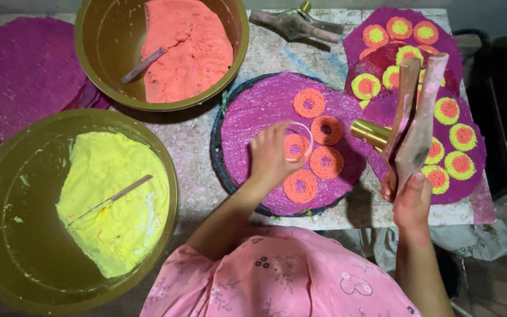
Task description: The person uses a manual press to form small circular dough shapes from pink and yellow dough onto a purple mat. They repeatedly load the press with dough, press to form shapes, and arrange the finished pieces on the mat.
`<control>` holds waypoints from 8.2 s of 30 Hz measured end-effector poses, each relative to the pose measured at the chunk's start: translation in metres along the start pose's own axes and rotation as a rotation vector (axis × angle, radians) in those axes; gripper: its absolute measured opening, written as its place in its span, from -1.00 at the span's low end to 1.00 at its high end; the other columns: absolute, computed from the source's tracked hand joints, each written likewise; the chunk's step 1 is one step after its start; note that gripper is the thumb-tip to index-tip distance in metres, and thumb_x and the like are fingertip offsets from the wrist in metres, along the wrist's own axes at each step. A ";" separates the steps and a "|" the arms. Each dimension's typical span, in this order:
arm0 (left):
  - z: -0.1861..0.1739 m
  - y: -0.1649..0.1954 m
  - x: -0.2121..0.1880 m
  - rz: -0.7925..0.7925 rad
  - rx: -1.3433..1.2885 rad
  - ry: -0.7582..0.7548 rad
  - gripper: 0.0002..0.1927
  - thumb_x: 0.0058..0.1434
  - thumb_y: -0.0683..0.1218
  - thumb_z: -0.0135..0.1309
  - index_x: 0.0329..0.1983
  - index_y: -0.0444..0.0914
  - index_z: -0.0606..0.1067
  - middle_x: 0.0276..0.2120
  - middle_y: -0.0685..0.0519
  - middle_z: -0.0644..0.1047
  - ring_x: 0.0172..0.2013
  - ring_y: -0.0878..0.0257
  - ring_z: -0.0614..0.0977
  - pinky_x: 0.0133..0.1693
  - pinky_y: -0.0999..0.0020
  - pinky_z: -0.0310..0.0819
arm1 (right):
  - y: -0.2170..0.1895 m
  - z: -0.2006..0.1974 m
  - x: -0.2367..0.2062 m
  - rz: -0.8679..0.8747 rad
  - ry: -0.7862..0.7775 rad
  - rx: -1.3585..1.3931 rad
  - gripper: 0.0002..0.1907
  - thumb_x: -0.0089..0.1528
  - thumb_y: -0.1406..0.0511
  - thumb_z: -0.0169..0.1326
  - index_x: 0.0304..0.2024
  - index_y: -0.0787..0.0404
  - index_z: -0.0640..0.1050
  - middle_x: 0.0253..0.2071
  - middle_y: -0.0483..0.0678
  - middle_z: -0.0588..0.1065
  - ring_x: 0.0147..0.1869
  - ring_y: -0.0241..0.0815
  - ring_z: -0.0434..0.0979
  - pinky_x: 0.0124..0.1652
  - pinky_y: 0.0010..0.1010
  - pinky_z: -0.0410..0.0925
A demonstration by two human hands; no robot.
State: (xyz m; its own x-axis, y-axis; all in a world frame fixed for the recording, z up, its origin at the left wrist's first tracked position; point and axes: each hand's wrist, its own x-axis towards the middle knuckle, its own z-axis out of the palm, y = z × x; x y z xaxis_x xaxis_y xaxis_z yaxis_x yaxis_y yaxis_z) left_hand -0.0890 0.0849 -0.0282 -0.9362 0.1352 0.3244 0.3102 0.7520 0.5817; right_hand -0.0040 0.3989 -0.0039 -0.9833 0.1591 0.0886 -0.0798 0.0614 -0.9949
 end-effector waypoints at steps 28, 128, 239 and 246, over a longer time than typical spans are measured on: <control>-0.262 -0.008 -0.097 0.194 -0.176 -0.864 -0.56 0.03 0.02 0.18 -0.03 -0.24 0.50 -0.12 -0.02 0.56 -0.07 0.11 0.59 -0.02 0.13 0.38 | -0.237 0.239 0.038 -0.957 -1.549 -0.314 -0.52 0.22 -0.05 0.12 -0.27 0.24 0.45 -0.38 0.04 0.43 -0.26 0.15 0.50 -0.29 -0.10 0.30; -0.278 -0.309 0.129 -0.601 -0.667 0.564 -0.75 0.26 -0.04 0.14 -0.16 -0.33 0.58 -0.31 0.03 0.58 -0.31 0.35 0.57 -0.27 0.36 0.46 | -0.085 0.571 0.244 -0.788 -0.723 -1.516 -0.76 0.36 0.20 -0.08 -0.06 0.06 0.58 -0.36 0.01 0.61 -0.29 0.00 0.67 -0.37 -0.13 0.47; -0.276 -0.289 0.079 -0.077 0.153 0.562 -0.35 0.30 0.07 0.19 0.44 -0.14 0.36 0.44 0.02 0.35 0.30 0.02 0.47 0.34 0.11 0.40 | -0.085 0.443 0.140 -0.050 -0.940 -0.421 -0.55 0.37 0.27 0.00 0.31 0.16 0.52 -0.33 0.28 0.50 -0.38 -0.02 0.48 -0.27 -0.24 0.40; -0.281 -0.247 0.091 -0.179 0.299 0.421 -0.29 0.00 0.13 0.31 0.21 -0.12 0.37 0.46 -0.34 0.05 0.24 -0.30 0.34 0.08 -0.07 0.39 | -0.088 0.455 0.176 -0.467 -0.675 -0.471 -0.63 0.41 0.28 -0.01 0.24 0.27 0.51 -0.15 0.13 0.62 -0.19 -0.23 0.55 -0.13 -0.31 0.44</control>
State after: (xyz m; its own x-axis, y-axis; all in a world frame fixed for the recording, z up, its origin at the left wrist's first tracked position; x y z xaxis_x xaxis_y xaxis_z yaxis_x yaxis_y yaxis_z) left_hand -0.2046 -0.2698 0.0679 -0.8037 -0.2355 0.5464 0.0343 0.8985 0.4377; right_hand -0.2443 -0.0271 0.0774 -0.7673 -0.5767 0.2803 -0.5599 0.3895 -0.7313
